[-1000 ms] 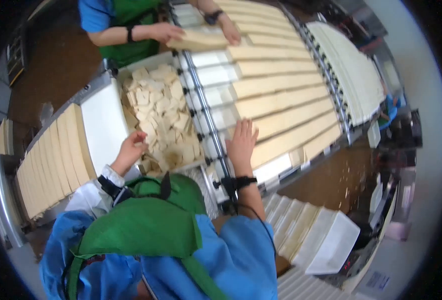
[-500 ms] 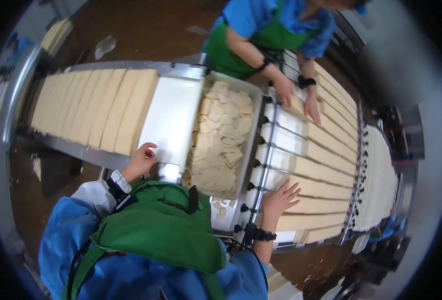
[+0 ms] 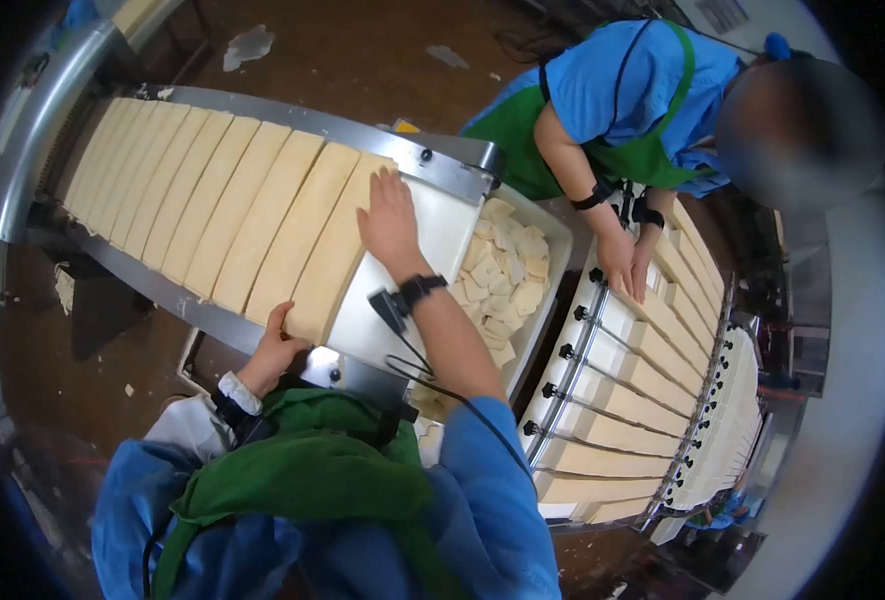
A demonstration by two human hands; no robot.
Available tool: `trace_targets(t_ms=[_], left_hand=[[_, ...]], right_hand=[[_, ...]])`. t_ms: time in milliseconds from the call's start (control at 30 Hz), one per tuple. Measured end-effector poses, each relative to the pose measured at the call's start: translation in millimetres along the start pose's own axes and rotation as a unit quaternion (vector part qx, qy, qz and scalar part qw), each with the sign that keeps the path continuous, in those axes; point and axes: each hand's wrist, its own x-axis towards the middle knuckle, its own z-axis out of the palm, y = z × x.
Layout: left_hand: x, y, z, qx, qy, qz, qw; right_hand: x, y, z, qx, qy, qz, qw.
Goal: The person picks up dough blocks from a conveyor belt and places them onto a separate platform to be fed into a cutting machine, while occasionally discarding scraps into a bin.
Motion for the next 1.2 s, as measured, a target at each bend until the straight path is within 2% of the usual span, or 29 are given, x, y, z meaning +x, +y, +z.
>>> trace_targets(t_ms=[100, 167, 300, 400, 467, 500, 600, 667, 700, 767, 800, 833, 867, 900, 933, 967, 1000, 1033, 1067, 1100, 1133, 1200], left_hand=[[5.9, 3.6, -16.3, 0.003, -0.037, 0.010, 0.999], [6.2, 6.8, -21.8, -0.003, -0.088, -0.034, 0.995], [-0.9, 24.4, -27.3, -0.058, -0.125, -0.055, 0.989], [2.7, 32.8, -17.4, -0.123, -0.142, -0.104, 0.977], [4.9, 35.5, -13.6, -0.152, -0.116, -0.116, 0.975], [3.8, 41.5, -10.5, -0.150, -0.118, -0.116, 0.975], [-4.3, 52.1, 1.9, -0.100, -0.092, -0.077, 0.988], [-0.6, 42.0, 12.5, -0.041, -0.079, -0.020, 0.996], [7.3, 26.7, 16.7, -0.039, -0.079, -0.020, 0.996], [25.0, -9.7, 25.3, 0.068, -0.020, 0.177, 0.982], [18.5, 2.5, 27.5, 0.070, -0.023, 0.177, 0.981], [8.8, 29.5, 29.5, 0.153, -0.034, 0.156, 0.975], [4.6, 45.2, 32.0, 0.237, -0.044, 0.133, 0.961], [9.3, 44.6, 34.6, 0.242, -0.047, 0.133, 0.960], [16.9, 42.4, 39.4, 0.316, -0.042, 0.167, 0.933], [21.8, 43.1, 44.0, 0.388, -0.040, 0.200, 0.899], [24.4, 45.3, 47.0, 0.394, -0.048, 0.203, 0.895], [27.7, 47.8, 48.6, 0.443, -0.046, 0.189, 0.875], [30.0, 49.4, 51.5, 0.493, -0.045, 0.176, 0.851], [34.2, 45.3, 56.6, 0.502, -0.021, 0.200, 0.841], [36.4, 42.4, 58.1, 0.512, -0.037, 0.209, 0.833], [46.5, 37.0, 64.8, 0.511, -0.021, 0.255, 0.821]], right_hand=[[30.9, 0.4, 42.4, -0.047, -0.004, 0.029, 0.998], [27.9, 6.0, 62.2, -0.051, -0.013, 0.089, 0.995], [25.4, -0.4, 63.8, -0.076, 0.016, 0.079, 0.994], [41.0, 3.3, 49.7, -0.102, 0.034, 0.064, 0.992], [67.8, -8.8, 22.7, -0.095, -0.060, 0.141, 0.984], [76.1, -6.2, 22.3, -0.096, -0.059, 0.143, 0.983], [82.8, -6.4, 18.1, -0.082, -0.076, 0.188, 0.976], [74.8, -2.4, 10.1, -0.114, -0.120, 0.206, 0.964], [64.4, 7.8, 13.6, -0.113, -0.119, 0.208, 0.964], [32.9, 39.7, 24.5, -0.258, 0.034, 0.204, 0.944], [28.0, 40.4, -1.3, -0.226, -0.055, 0.273, 0.933], [21.7, 42.1, -32.4, -0.190, -0.142, 0.339, 0.910], [2.7, 54.8, -48.9, -0.181, -0.145, 0.358, 0.905], [-15.7, 66.2, -65.0, -0.172, -0.146, 0.375, 0.899], [-33.1, 82.6, -79.2, -0.170, -0.143, 0.379, 0.899], [-54.0, 100.6, -90.6, -0.078, -0.166, 0.409, 0.894], [-77.1, 110.1, -98.0, 0.015, -0.185, 0.438, 0.880], [-101.4, 111.3, -103.0, 0.015, -0.151, 0.374, 0.915], [-120.2, 114.6, -105.5, 0.018, -0.143, 0.389, 0.910], [-141.9, 117.8, -103.7, 0.040, -0.154, 0.326, 0.932], [-156.9, 112.2, -108.7, 0.059, -0.160, 0.263, 0.950], [-180.5, 95.2, -109.5, -0.045, -0.231, 0.242, 0.941]])
